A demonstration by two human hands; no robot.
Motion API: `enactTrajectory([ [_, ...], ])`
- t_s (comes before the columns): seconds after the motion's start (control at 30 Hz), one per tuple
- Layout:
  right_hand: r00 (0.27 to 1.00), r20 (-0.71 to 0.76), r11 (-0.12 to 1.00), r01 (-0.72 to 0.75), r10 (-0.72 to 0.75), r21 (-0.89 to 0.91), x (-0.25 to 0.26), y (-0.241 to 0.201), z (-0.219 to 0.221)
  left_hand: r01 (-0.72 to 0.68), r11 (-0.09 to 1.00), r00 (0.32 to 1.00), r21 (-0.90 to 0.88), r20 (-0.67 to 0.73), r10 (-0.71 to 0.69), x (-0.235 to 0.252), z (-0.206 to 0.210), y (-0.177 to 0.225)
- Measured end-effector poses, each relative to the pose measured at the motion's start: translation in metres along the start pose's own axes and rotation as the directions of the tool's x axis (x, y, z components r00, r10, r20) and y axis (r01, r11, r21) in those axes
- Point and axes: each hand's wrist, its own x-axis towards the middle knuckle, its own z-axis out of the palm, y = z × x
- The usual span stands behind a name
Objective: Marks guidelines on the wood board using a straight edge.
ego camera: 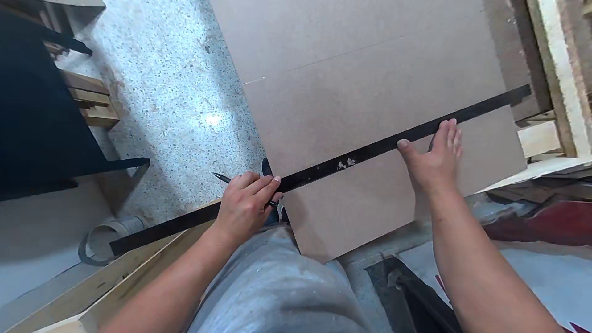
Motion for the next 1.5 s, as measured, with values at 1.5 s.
enactTrajectory([
  [1.5, 0.990, -0.074, 0.992, -0.123, 0.122, -0.016, -0.002, 0.001, 0.006, 0.200, 0.717, 0.932, -0.667, 0.356, 0.070, 0.455, 0.235, 0.223],
])
